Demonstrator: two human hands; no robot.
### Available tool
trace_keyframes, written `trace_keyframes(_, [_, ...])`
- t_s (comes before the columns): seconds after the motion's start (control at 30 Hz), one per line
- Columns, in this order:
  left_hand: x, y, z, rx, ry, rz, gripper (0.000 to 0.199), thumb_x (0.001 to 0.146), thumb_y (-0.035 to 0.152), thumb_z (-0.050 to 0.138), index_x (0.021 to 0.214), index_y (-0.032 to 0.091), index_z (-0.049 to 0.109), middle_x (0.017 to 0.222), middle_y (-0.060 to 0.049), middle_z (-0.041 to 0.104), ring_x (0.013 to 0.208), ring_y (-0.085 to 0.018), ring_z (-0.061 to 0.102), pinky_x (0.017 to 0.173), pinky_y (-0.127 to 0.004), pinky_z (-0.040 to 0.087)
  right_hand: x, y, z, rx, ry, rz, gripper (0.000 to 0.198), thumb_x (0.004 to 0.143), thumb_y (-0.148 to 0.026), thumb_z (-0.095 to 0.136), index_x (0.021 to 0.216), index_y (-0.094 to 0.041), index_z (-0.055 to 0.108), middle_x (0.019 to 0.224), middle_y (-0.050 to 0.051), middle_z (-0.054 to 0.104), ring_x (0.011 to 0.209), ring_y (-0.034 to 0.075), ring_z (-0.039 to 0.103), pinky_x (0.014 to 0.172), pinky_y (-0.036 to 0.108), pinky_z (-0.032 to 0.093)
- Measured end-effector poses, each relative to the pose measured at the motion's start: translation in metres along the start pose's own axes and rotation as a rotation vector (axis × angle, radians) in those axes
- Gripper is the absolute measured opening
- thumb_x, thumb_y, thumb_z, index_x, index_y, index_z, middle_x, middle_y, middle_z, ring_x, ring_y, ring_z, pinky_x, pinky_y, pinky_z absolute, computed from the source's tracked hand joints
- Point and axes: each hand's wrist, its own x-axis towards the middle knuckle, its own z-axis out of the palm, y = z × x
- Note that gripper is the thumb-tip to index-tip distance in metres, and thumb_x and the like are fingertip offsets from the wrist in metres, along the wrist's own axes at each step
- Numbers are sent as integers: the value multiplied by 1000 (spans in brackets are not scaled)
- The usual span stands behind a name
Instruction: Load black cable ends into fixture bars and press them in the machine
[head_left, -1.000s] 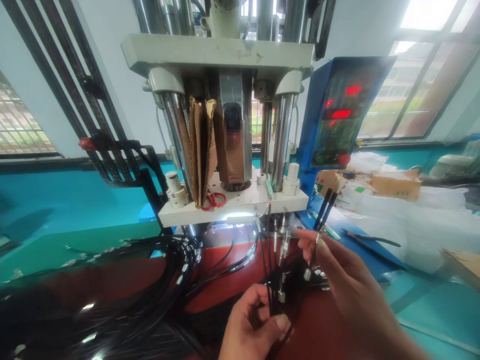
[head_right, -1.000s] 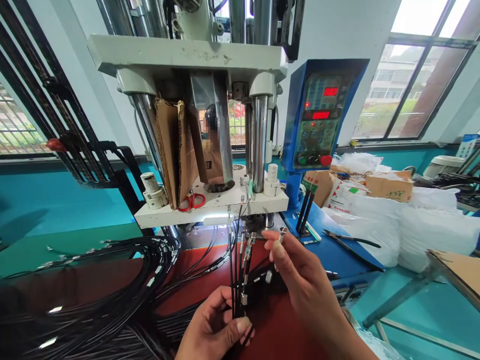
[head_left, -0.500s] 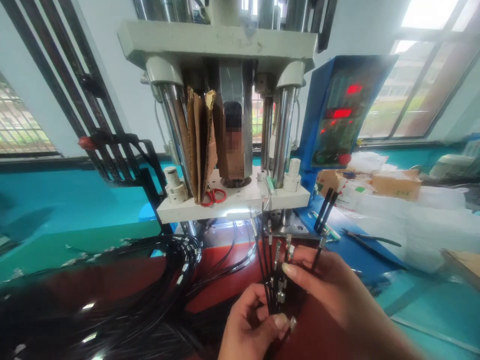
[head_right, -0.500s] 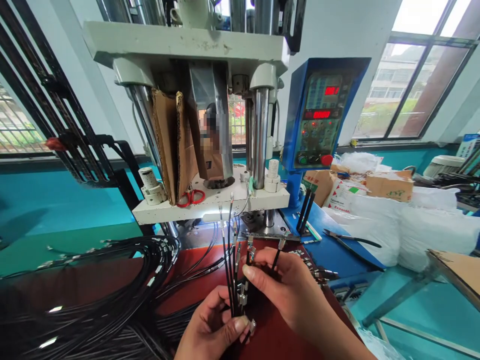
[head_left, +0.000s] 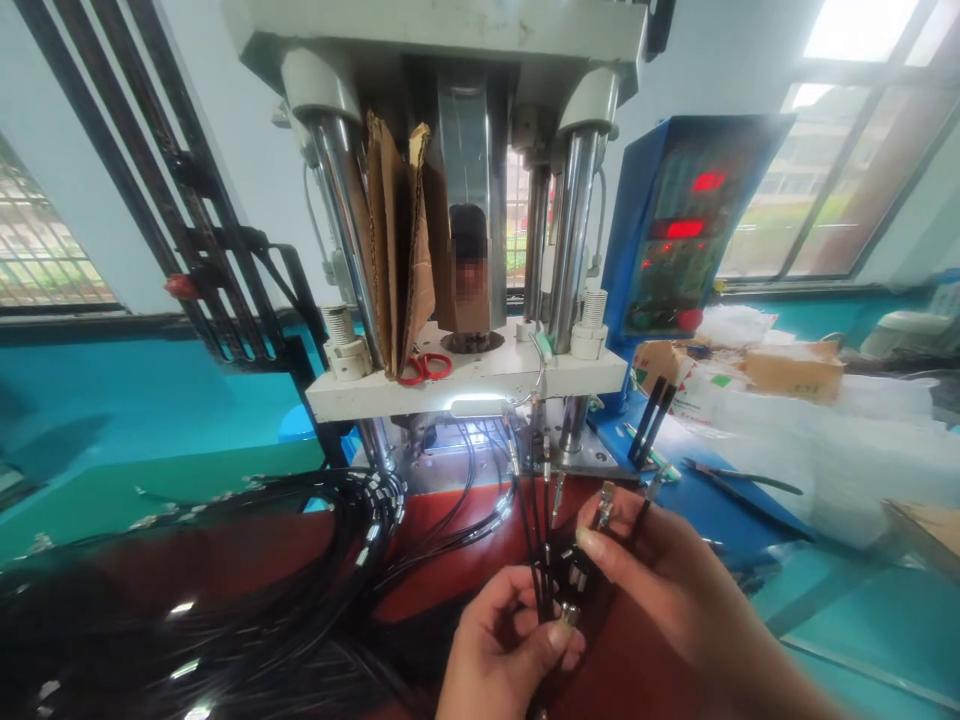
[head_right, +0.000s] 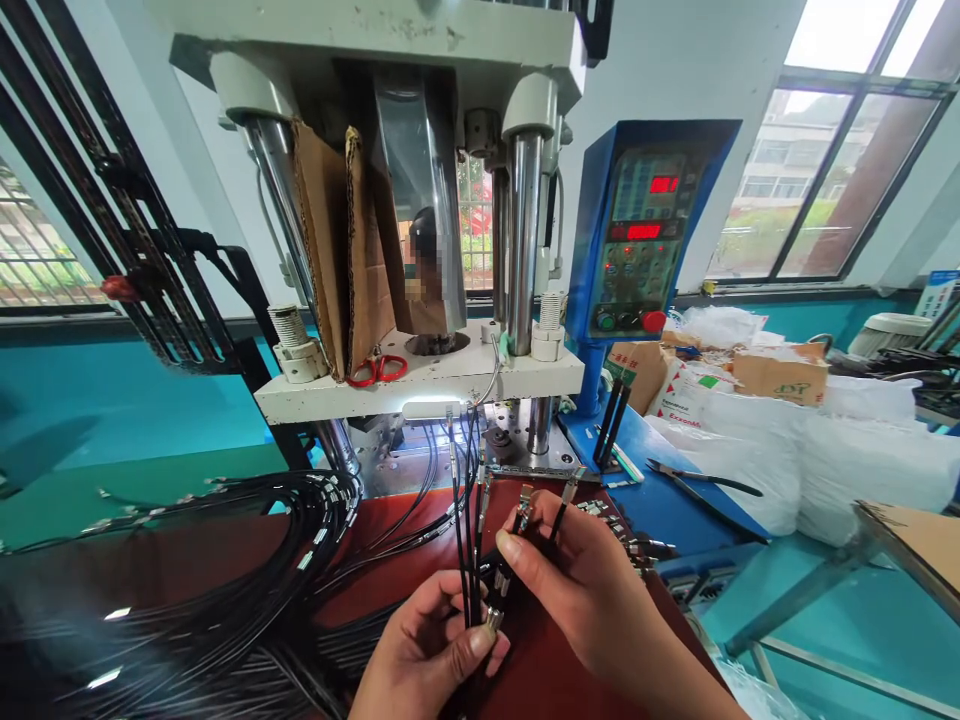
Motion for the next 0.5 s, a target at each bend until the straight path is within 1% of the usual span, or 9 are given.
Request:
trace_keyframes(0.1, [-1,1,0,22,-12,-10,36,60,31,84,86,15,64,72,-2,64,65,-13,60,65,-25,43,1,0,0,9,-8,2,16,87,-36,59,80,-22,56,74,-1,57,69,15,53,64,26,44])
trace_keyframes(0.17, [-1,2,0,49,-20,-9,38,60,33,84,88,15,66,72,-3,65,65,-13,59,65,-23,42,2,1,1,-4,-11,-15,22,88,-39,57,75,-21,52,68,-2,52,64,14,49,61,25,42])
trace_keyframes(0.27, [-1,5,-1,76,0,0,40,60,34,84,91,15,67,73,-2,63,65,-12,56,63,-22,41,4,5,2,-40,35,-45,31,91,-42,53,69,-21,46,62,-4,44,58,12,42,57,25,37])
trace_keyframes(0.37, [-2,8,0,103,-10,37,37,65,35,80,93,15,67,70,0,61,63,-11,54,66,-24,42,5,8,2,-32,39,-31,33,94,-44,46,71,-20,49,60,-4,43,55,11,39,54,25,34])
trace_keyframes(0.5, [-4,13,4,140,2,52,34,69,36,77,94,16,66,66,1,57,58,-11,53,64,-26,42,6,12,2,53,53,32,31,92,-45,51,74,-19,53,60,-4,45,53,10,39,52,25,33])
